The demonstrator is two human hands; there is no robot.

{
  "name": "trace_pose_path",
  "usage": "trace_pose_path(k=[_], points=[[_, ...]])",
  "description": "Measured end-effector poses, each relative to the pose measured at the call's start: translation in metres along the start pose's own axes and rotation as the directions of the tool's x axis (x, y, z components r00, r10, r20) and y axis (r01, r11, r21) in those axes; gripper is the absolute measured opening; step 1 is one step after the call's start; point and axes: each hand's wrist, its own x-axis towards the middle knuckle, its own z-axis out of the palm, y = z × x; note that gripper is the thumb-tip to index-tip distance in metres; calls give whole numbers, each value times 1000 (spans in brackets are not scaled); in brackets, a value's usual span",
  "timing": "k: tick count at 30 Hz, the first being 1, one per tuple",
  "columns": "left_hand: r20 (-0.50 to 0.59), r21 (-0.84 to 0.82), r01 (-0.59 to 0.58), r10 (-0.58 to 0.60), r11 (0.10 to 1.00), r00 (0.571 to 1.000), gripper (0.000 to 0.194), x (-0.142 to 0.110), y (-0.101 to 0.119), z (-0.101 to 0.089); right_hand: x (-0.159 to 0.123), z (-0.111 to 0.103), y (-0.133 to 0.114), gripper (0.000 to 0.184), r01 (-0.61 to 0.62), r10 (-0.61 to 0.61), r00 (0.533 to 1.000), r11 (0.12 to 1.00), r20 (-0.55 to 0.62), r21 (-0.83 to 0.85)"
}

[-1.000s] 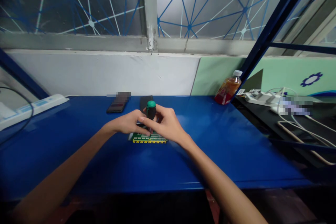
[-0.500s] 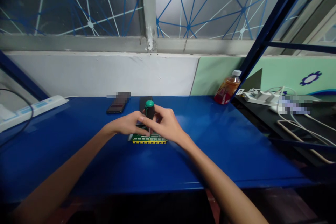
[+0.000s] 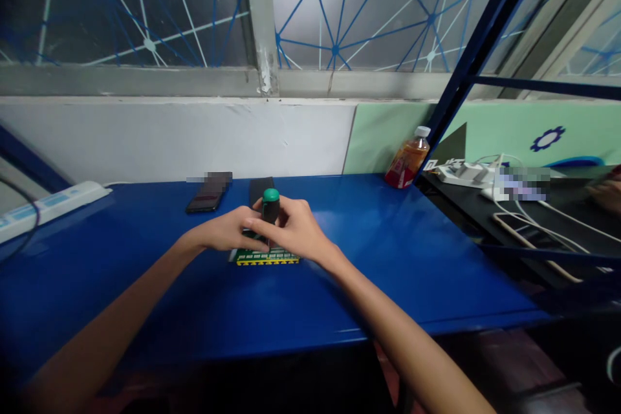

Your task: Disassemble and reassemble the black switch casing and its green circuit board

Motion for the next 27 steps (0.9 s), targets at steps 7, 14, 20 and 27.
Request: trace_pose_path(k=[7,14,20,27], points=[[-18,9,101,-101,995,995,21,0,0,-2,1,0,1,38,13,-13,1000,1000,1,8],[15,-18,153,-153,988,988,19,-2,-1,-2,0,3,2,36,7,-8,1000,1000,15,28],[-21,17,126,-126,992,992,22,-2,-3,0,1,2,0,36,-2,2,1000,1000,15,19],[19,-33,86,-86,996,996,16,-2,0,0,0,3,3,35,6,-5,1000,1000,-13,14]])
